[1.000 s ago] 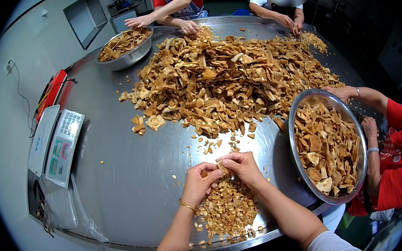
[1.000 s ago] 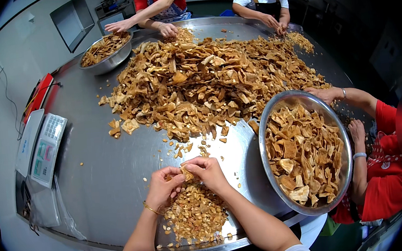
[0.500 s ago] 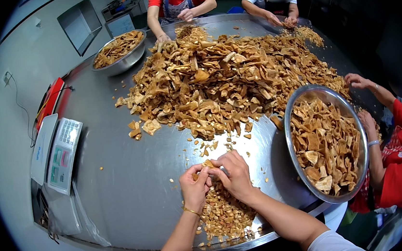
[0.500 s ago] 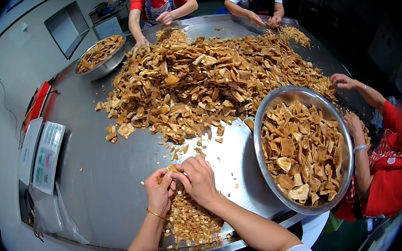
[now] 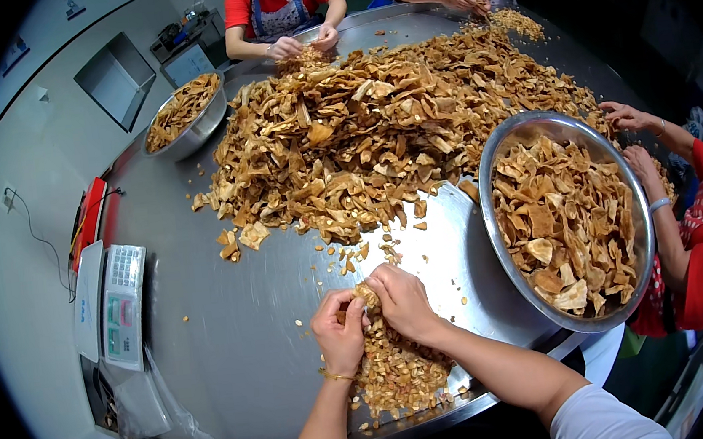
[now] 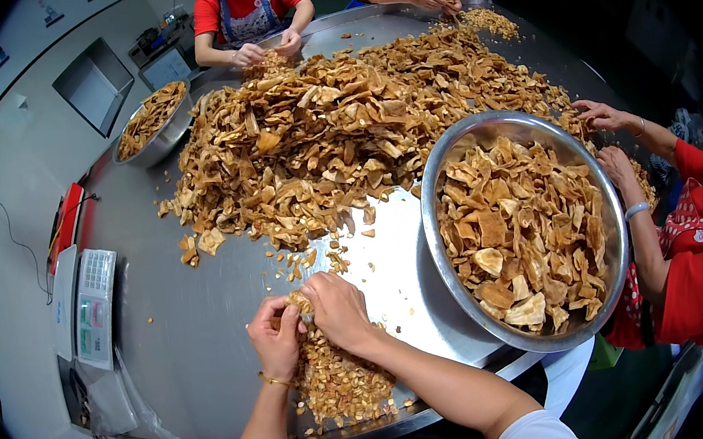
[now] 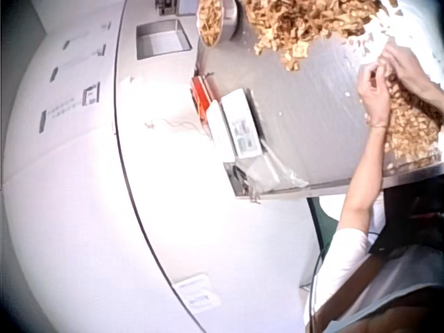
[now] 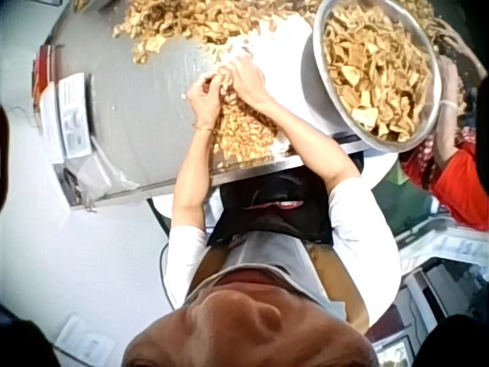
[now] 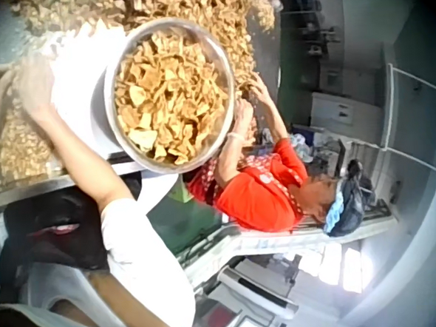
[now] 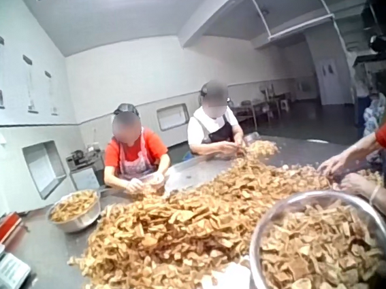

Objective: The person sorts a large pile of dried mushroom slices on a stainless steel table, separating smaller pieces from larger ones by hand. They place the sorted pieces into a metal bowl while other workers perform similar tasks in the background.

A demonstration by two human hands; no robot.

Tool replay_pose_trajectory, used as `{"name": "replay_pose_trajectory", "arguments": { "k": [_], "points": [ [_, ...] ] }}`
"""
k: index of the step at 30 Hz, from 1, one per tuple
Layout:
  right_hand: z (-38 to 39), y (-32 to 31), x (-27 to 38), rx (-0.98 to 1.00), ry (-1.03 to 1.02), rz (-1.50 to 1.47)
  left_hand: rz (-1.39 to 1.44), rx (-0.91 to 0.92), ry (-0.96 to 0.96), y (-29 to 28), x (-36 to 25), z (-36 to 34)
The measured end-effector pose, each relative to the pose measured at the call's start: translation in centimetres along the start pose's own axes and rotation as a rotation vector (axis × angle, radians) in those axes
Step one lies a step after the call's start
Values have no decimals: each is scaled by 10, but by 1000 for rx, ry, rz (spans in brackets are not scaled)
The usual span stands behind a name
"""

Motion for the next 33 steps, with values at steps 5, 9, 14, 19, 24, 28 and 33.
{"name": "replay_pose_trajectory", "arguments": {
  "k": [5, 9, 14, 19, 24, 28, 33],
  "points": [
    [0, 20, -41, 166, 284, -418, 163, 39, -110, 5, 12, 1],
    [19, 41, -46, 215, 722, -1008, 383, 8, -296, 6, 32, 5],
    [-4, -10, -21, -61, 125, -302, 444, -108, -330, -10, 40, 3],
    [10, -13, 41, -92, -379, -19, 488, -182, -391, -13, 48, 8],
    [11, -5, 32, -61, -285, -89, 607, -186, -406, -5, 44, 11],
    [6, -4, 14, 15, 28, -249, 646, -124, -389, 4, 36, 14],
    [10, 8, -13, -2, 186, -535, 643, -98, -344, 8, 31, 13]
  ]
}}
Point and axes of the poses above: each hand's wrist, its own z-axis away from the middle knuckle, its own y-axis out of the palm, x = y × z, the point moved 10 cm from there along -z, towards the middle knuckle, and after that the axes turned 2 degrees about x, right-handed, at the moved point
